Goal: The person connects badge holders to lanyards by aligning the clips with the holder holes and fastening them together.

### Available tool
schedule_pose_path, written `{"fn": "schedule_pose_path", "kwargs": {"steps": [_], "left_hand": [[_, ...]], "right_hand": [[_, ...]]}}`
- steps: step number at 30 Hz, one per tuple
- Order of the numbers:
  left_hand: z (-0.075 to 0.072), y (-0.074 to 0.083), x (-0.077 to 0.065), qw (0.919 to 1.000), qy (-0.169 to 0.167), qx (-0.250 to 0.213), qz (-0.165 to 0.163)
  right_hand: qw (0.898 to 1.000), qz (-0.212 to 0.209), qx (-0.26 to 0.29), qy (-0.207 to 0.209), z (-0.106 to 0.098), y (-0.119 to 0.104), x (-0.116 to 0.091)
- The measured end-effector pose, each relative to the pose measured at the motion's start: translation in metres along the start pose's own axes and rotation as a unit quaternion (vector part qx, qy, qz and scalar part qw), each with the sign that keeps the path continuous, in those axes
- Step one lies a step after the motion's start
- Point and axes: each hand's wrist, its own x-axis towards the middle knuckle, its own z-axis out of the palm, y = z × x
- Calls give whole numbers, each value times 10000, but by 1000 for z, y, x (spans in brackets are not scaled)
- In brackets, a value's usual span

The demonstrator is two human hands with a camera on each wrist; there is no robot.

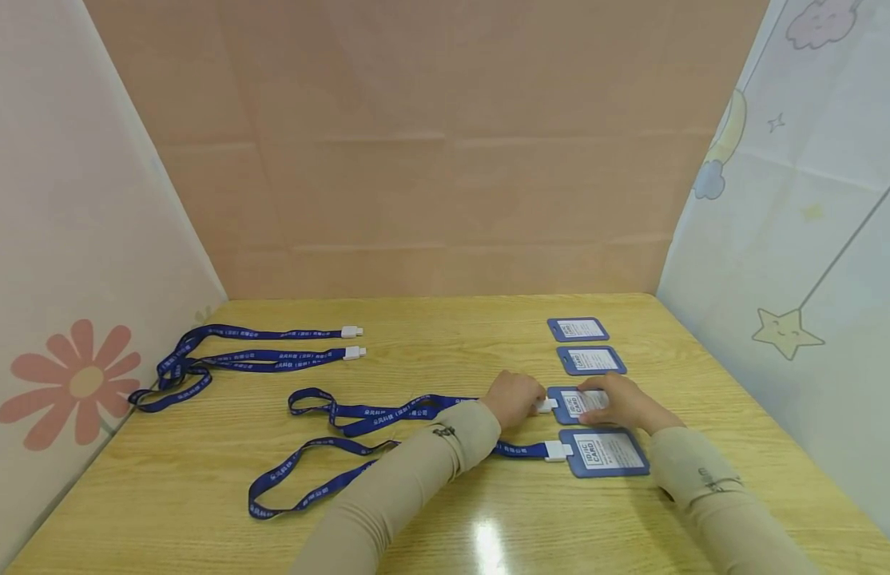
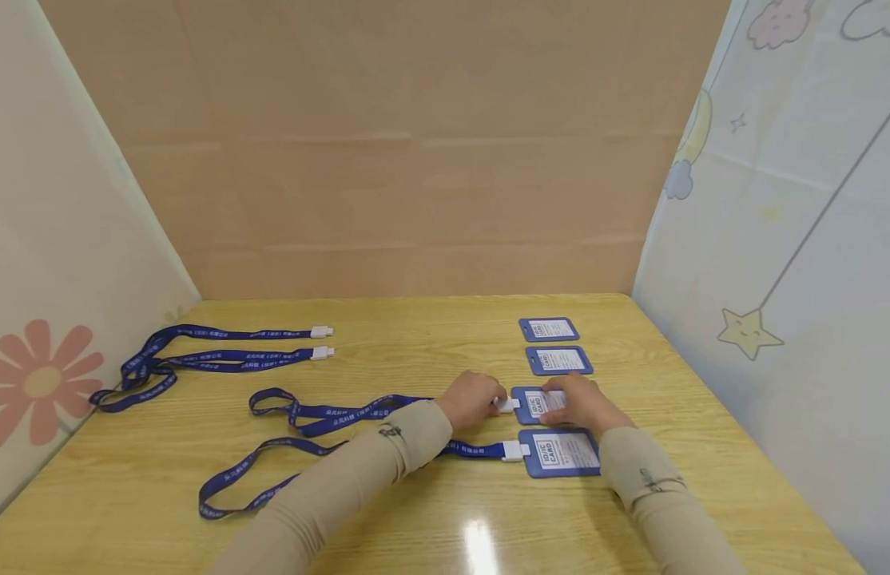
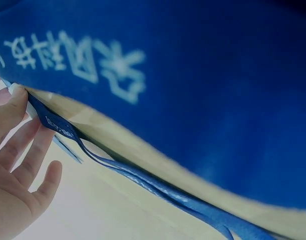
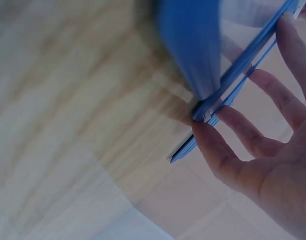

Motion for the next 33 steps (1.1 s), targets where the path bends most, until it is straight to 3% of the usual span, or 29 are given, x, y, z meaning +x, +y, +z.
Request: {"fn": "schedule_pose_path", "kwargs": {"steps": [10, 33], "left_hand": [[-1, 2, 0, 10000, 30, 45, 19], [-4, 3, -2, 9996, 51, 246, 99]], "right_hand": [[9998, -208, 6, 81, 1, -5, 0], [10000, -44, -52, -24, -1, -11, 0]]}}
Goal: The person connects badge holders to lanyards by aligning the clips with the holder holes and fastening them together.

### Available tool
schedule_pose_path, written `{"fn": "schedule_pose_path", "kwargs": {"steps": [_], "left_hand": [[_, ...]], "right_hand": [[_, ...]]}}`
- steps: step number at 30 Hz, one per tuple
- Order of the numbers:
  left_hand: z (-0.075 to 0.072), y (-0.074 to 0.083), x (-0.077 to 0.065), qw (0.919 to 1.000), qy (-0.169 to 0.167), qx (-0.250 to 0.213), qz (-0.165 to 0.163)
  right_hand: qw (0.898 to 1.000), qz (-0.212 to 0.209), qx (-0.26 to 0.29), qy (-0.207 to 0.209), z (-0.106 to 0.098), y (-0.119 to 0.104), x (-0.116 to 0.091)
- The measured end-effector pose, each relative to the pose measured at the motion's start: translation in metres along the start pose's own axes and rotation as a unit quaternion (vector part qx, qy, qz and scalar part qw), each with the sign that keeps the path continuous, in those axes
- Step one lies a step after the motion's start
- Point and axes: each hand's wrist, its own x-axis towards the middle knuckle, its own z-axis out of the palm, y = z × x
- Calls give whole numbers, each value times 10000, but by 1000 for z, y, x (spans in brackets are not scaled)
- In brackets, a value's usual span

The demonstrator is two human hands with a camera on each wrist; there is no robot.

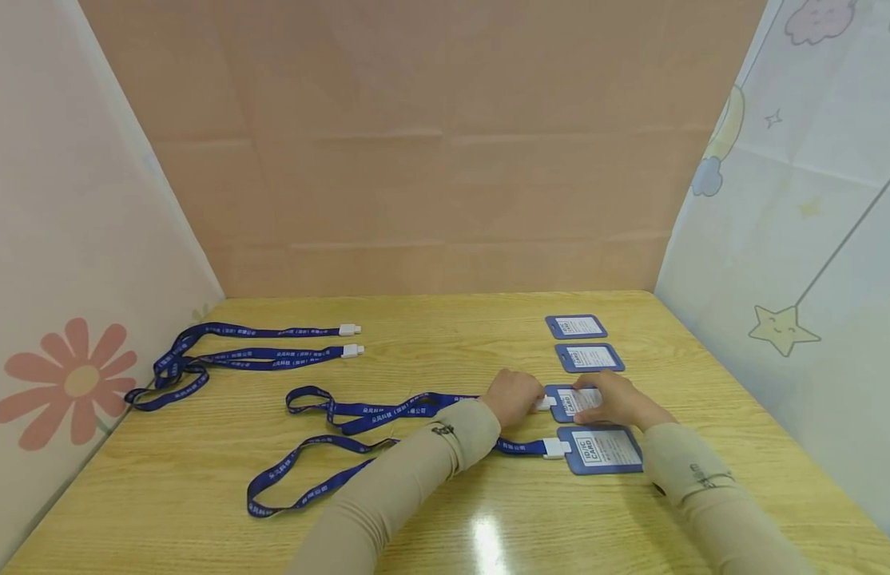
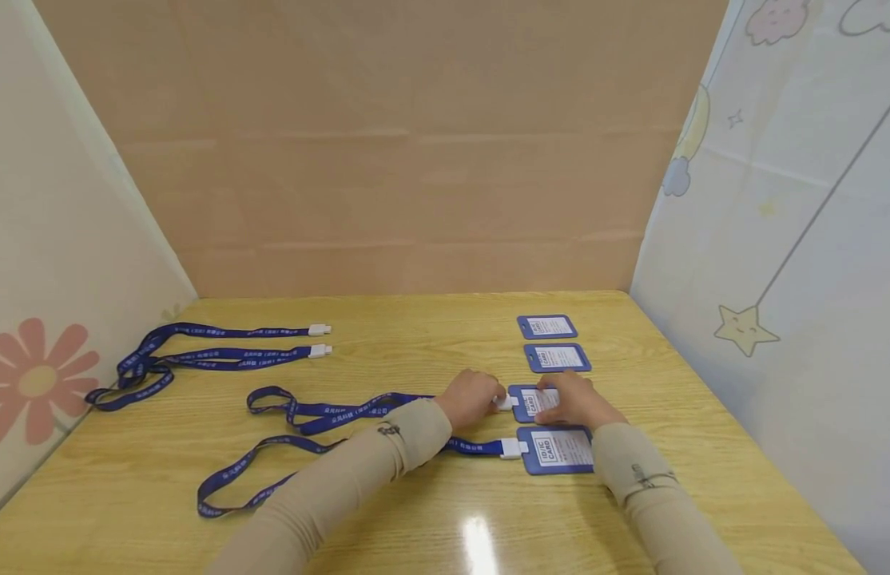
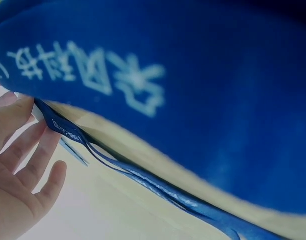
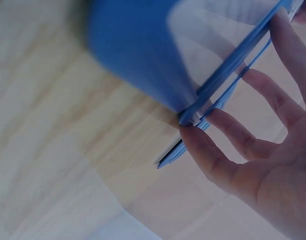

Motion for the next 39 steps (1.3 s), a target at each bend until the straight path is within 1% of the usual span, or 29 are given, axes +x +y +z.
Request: {"fn": "schedule_pose_path", "kwargs": {"steps": [3, 7, 13, 17, 25, 33, 39], "left_hand": [[1, 0, 0, 9998, 100, 161, 68], [3, 0, 2, 9992, 198, 322, 122], [3, 1, 3, 9981, 96, 608, 76], [3, 2, 3, 9977, 18, 679, 48], [4, 2, 3, 9979, -83, 647, 45], [3, 2, 0, 9959, 25, 897, 147], [2, 2, -2, 9954, 31, 950, 146]], "right_hand": [[10000, 29, -21, -53, -1, -2, 1], [9996, 178, -47, -201, -2, -6, 3], [9986, 363, -67, -369, -5, -10, 7], [9983, 397, -101, -423, -5, -11, 8], [9973, 504, -210, -499, -5, -11, 11], [9963, 631, -181, -552, -4, -11, 12], [9961, 647, -180, -564, -4, -12, 11]]}}
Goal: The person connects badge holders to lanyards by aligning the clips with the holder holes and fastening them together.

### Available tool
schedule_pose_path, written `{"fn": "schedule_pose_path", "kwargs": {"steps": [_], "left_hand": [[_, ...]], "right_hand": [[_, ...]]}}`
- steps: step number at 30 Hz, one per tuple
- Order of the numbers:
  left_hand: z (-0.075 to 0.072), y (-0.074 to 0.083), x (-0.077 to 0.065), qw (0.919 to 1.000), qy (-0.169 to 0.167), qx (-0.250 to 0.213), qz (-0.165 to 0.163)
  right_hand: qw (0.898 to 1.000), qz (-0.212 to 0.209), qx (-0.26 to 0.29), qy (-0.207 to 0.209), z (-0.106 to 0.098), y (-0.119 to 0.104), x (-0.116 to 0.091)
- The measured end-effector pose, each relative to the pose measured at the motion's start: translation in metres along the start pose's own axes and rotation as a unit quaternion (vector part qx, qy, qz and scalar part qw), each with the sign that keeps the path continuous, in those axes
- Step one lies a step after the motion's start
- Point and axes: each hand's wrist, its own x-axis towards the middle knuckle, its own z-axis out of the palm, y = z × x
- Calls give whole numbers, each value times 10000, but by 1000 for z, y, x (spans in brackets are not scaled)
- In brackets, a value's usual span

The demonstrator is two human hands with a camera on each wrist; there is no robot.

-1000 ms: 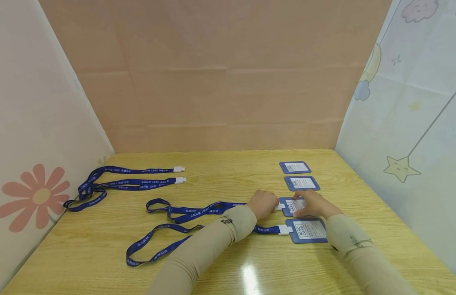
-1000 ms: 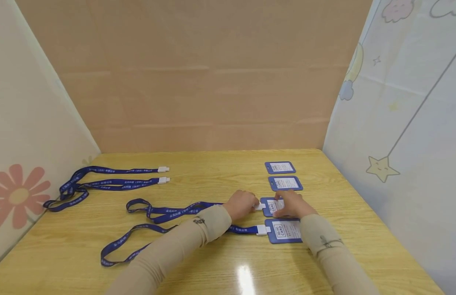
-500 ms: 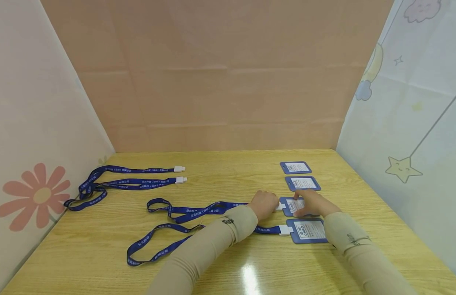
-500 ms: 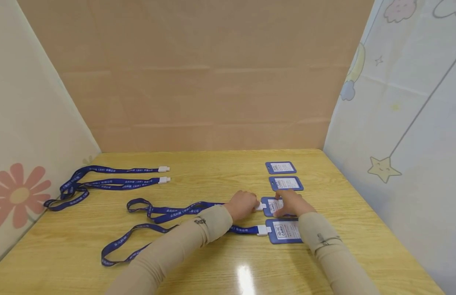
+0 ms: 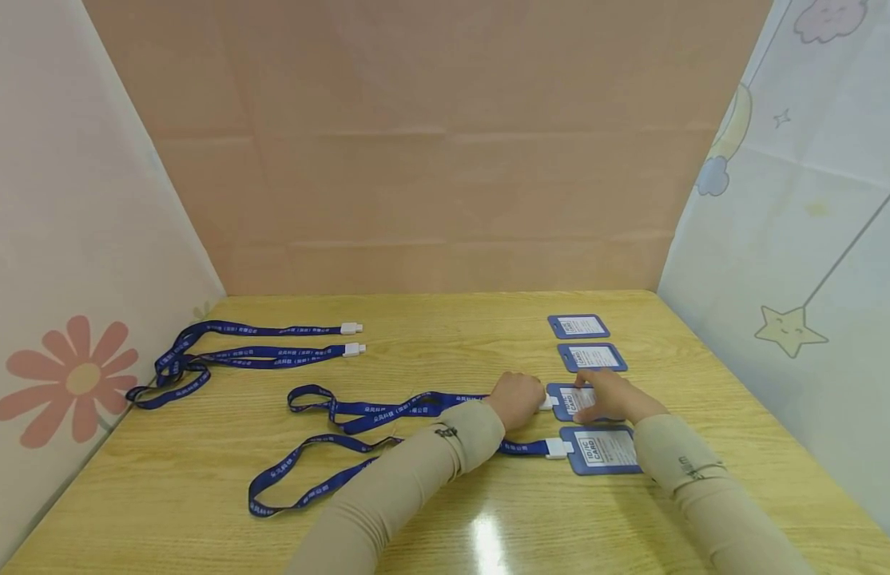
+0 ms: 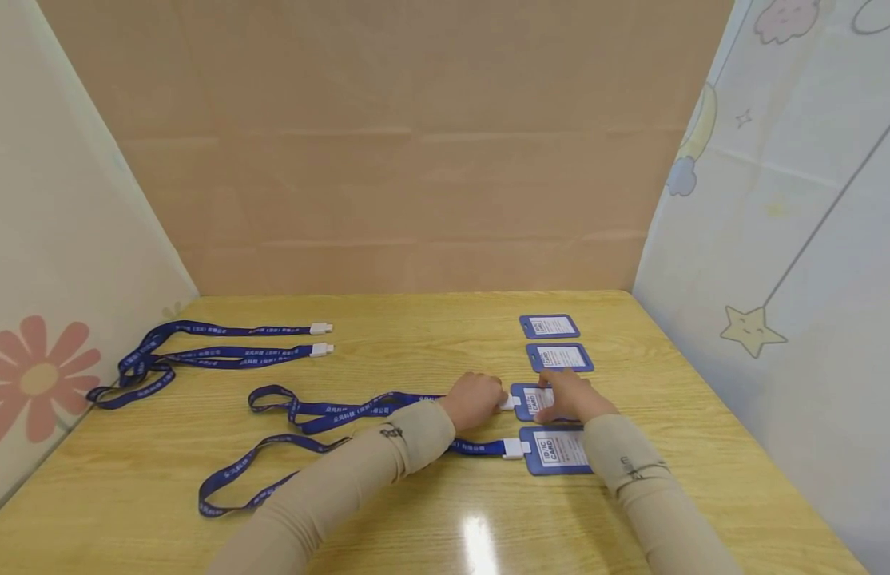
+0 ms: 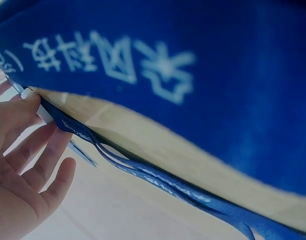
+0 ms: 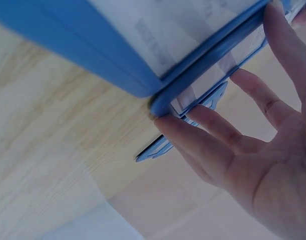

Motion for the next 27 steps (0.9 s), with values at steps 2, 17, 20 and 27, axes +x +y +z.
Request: {"fn": "schedule_pose_path", "kwargs": {"steps": [2, 17, 20, 27], "left_hand": [[-1, 0, 0, 10000, -19, 6, -6], [-1, -4, 1, 9992, -55, -383, -84], [-2, -5, 0, 9976, -123, -665, -113], [1, -13, -1, 9973, -266, -641, 239]], "right_hand": [[10000, 2, 4, -1, -1, 0, -1], [9999, -97, 81, -110, -7, 1, -2], [9997, -197, 60, -121, -6, 2, -2], [9982, -524, -293, 49, -9, 9, -4]]}}
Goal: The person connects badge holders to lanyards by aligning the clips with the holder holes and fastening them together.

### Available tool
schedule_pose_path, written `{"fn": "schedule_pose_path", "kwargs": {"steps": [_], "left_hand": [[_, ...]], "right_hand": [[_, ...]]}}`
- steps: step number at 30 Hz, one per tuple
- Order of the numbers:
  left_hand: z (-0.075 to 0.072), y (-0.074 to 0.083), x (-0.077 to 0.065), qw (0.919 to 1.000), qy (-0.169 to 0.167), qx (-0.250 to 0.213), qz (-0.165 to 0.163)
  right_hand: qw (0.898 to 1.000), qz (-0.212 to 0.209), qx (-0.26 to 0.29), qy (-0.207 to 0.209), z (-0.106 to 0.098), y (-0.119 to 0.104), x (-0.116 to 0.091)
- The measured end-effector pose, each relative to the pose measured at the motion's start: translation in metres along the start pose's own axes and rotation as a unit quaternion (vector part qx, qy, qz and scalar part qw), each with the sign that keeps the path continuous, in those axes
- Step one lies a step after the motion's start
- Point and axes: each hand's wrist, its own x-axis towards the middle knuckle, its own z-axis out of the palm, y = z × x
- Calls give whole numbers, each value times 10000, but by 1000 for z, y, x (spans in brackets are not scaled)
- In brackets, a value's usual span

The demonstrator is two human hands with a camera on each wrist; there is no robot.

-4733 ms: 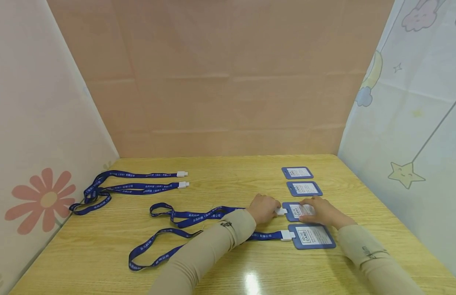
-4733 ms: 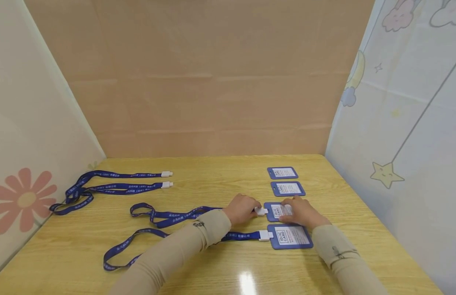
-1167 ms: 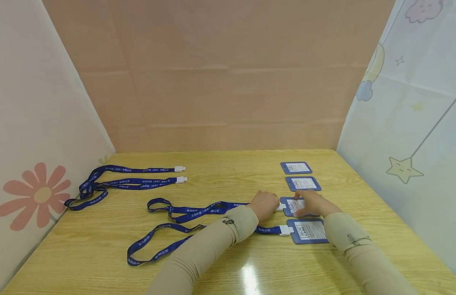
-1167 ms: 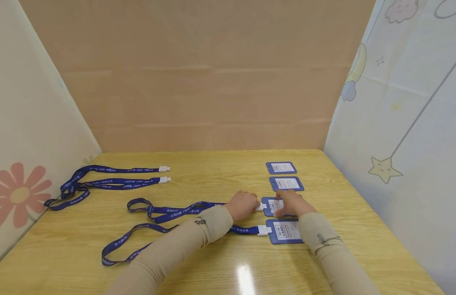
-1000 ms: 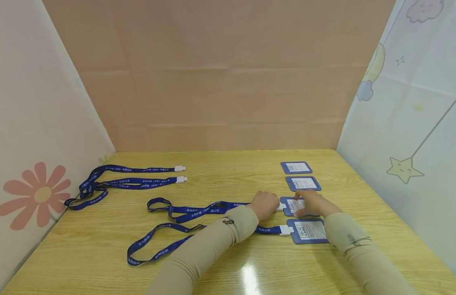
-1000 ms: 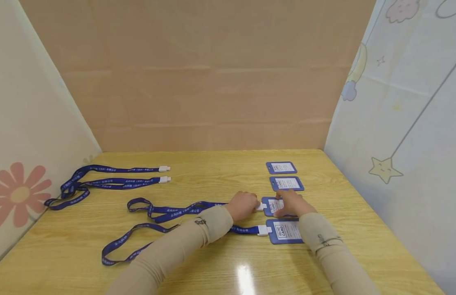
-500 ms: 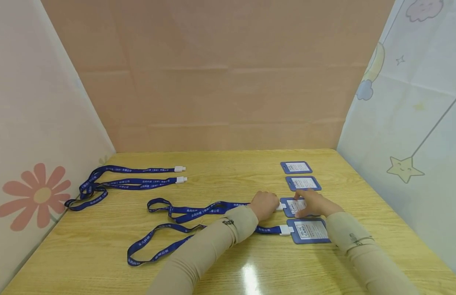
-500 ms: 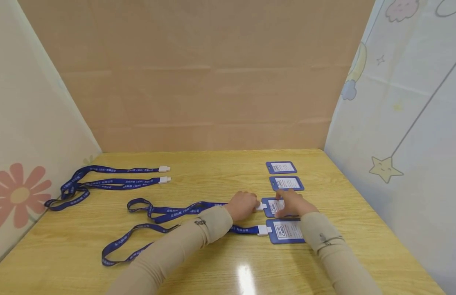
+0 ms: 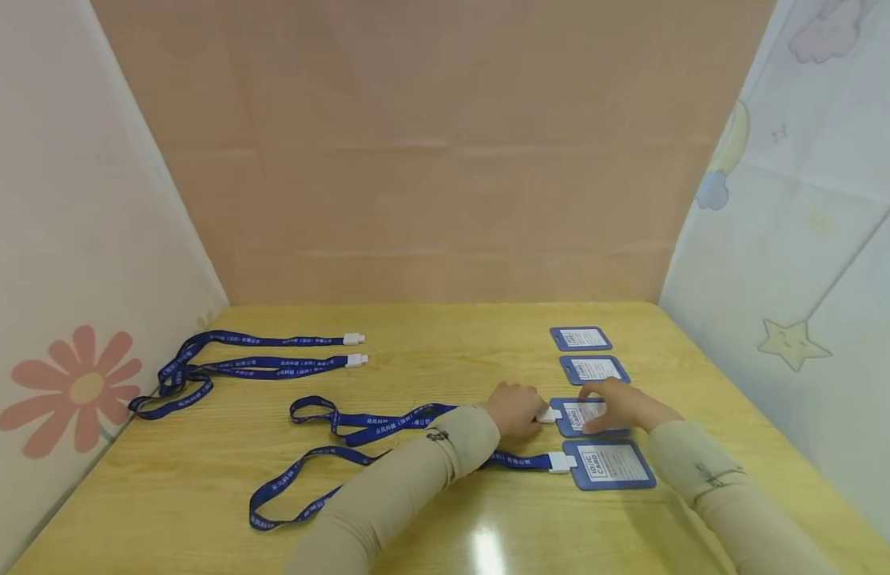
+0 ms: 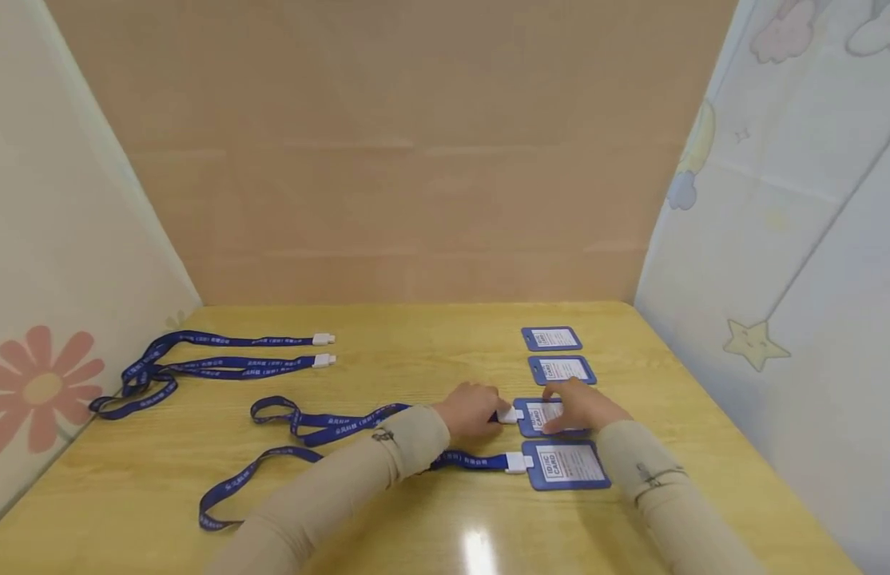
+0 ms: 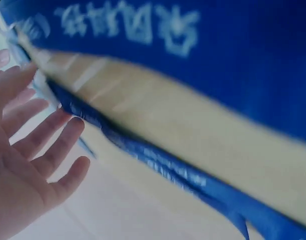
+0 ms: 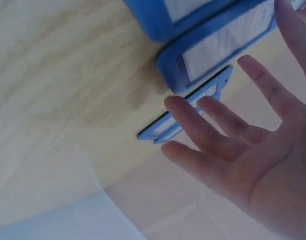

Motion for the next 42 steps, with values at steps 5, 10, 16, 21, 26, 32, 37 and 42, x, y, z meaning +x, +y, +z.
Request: {"fn": "schedule_pose_path", "kwargs": {"steps": [5, 10, 16, 21, 26, 32, 37, 42], "left_hand": [[-15, -25, -9, 9993, 100, -328, -139], [-28, -77, -28, 9943, 453, -774, -581], [-16, -149, -61, 9813, 526, -1140, -1459], [5, -194, -92, 9672, 368, -1358, -2114], [23, -217, -113, 9544, 225, -1598, -2511], [36, -225, -122, 9504, 75, -1421, -2765], [40, -228, -122, 9510, 110, -1100, -2887], [38, -230, -123, 9494, 274, -967, -2974]], "right_hand": [[9997, 97, -134, 178, -8, 6, -1], [9988, -7, -283, 387, -17, 13, 0], [9979, 142, -369, 514, -21, 25, 1], [9975, 237, -408, 534, -17, 35, 1], [9972, 241, -360, 603, -12, 41, 3], [9968, 222, -299, 713, -9, 42, 7], [9961, 267, -299, 786, -9, 44, 12], [9957, 391, -277, 796, -8, 47, 17]]}}
